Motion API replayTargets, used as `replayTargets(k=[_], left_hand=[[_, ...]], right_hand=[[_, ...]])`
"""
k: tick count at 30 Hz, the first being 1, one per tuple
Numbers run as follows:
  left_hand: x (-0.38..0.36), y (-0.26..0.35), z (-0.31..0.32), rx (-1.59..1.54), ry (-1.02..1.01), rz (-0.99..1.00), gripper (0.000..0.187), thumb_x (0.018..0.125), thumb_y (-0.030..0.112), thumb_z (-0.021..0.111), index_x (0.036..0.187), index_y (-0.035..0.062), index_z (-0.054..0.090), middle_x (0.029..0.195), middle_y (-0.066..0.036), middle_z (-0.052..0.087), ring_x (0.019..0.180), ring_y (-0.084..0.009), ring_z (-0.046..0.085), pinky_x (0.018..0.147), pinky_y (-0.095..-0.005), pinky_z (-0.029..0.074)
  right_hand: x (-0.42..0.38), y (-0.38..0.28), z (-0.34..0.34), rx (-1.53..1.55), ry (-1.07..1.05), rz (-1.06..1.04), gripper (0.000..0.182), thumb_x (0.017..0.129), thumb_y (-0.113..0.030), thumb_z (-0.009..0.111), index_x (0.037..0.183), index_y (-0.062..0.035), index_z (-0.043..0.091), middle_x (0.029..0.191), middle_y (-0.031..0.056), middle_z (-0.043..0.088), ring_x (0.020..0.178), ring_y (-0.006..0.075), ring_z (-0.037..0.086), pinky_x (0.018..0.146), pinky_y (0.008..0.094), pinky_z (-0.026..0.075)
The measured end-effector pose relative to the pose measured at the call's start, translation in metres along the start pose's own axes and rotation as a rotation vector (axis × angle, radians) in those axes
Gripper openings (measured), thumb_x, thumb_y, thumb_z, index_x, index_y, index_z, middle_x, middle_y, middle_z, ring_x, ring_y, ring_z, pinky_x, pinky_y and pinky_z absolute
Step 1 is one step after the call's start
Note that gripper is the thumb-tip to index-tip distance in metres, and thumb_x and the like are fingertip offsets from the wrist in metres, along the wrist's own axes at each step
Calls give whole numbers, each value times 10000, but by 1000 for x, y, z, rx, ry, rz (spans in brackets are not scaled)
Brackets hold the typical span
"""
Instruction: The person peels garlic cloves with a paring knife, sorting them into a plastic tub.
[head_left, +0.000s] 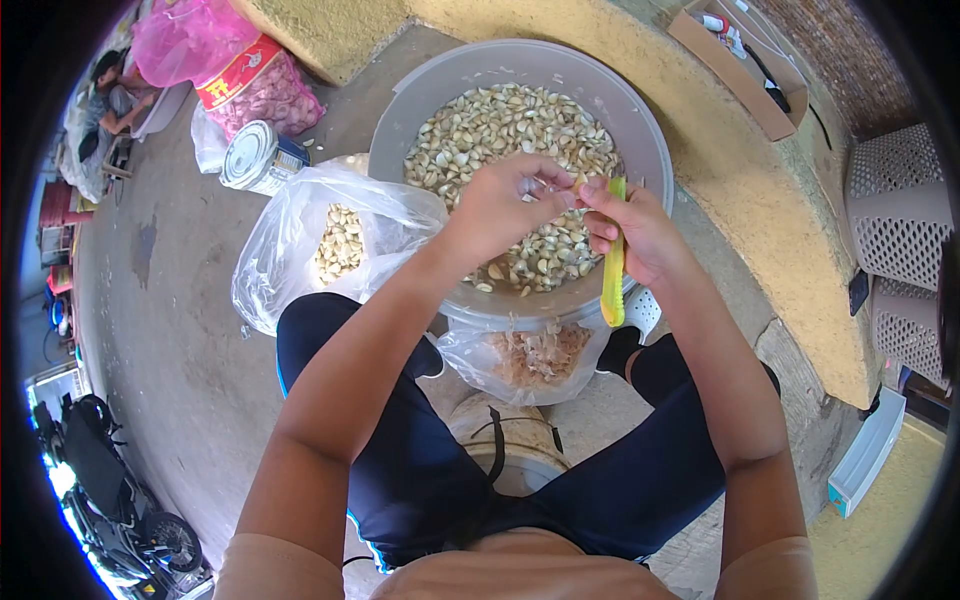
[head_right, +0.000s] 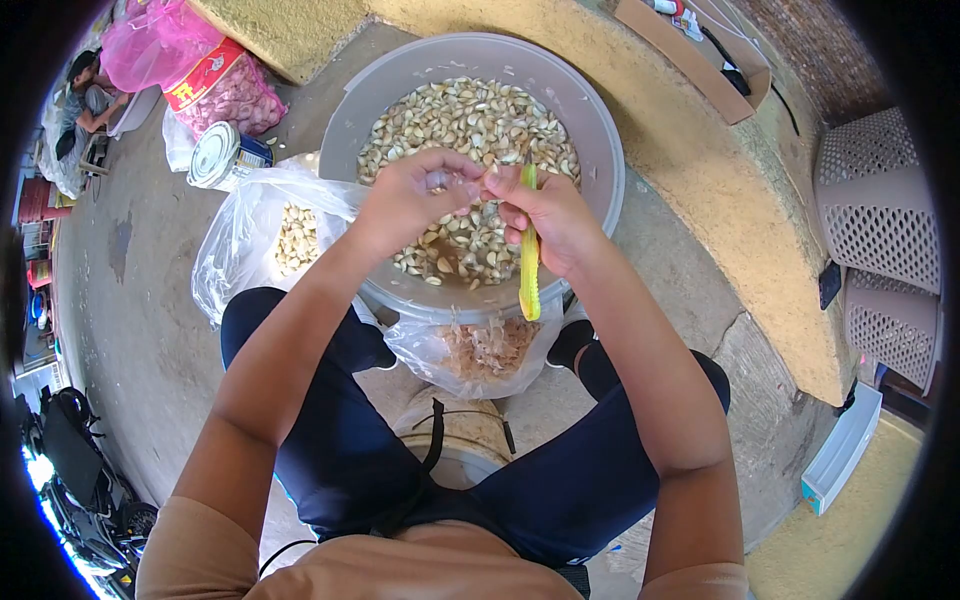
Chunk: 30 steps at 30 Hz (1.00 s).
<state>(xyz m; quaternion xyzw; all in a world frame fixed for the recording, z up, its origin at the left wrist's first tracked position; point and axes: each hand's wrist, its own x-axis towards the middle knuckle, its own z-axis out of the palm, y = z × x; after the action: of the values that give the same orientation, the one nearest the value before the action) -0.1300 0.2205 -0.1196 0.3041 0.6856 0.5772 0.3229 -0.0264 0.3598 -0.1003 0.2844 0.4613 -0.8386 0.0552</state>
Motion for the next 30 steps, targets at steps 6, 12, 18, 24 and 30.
replayTargets(k=[6,12,18,24,30], left_hand=[[-3,3,-1,123,33,13,120,734,88,640,805,-7,630,689,-74,631,647,-132,606,605,-255,482],[-5,4,-1,95,2,18,90,770,49,611,798,-37,608,718,-75,627,631,-88,587,580,-217,479],[-9,5,5,247,111,167,82,723,60,642,754,-9,611,675,-56,617,596,-78,575,568,-220,478],[-8,-1,8,266,115,207,76,740,54,626,763,-14,601,673,-55,608,583,-82,569,556,-219,476],[-2,2,7,-342,66,-144,152,757,87,648,815,-36,581,665,-56,592,601,-91,568,538,-217,464]], right_hand=[[4,4,-4,-33,-15,9,147,774,-184,659,792,-79,558,566,-65,435,468,18,370,435,189,315],[3,5,-2,-44,15,29,161,764,-181,672,761,-66,559,556,-64,434,451,20,363,433,190,309],[1,6,0,-39,39,31,172,765,-181,672,771,-42,572,564,-49,462,445,23,360,434,190,306],[1,9,-4,-51,-11,37,182,777,-181,658,829,-27,576,610,-33,494,453,21,363,438,192,311],[-3,3,0,57,-7,11,179,796,-195,633,866,-42,574,683,-21,523,491,19,376,446,189,318]])
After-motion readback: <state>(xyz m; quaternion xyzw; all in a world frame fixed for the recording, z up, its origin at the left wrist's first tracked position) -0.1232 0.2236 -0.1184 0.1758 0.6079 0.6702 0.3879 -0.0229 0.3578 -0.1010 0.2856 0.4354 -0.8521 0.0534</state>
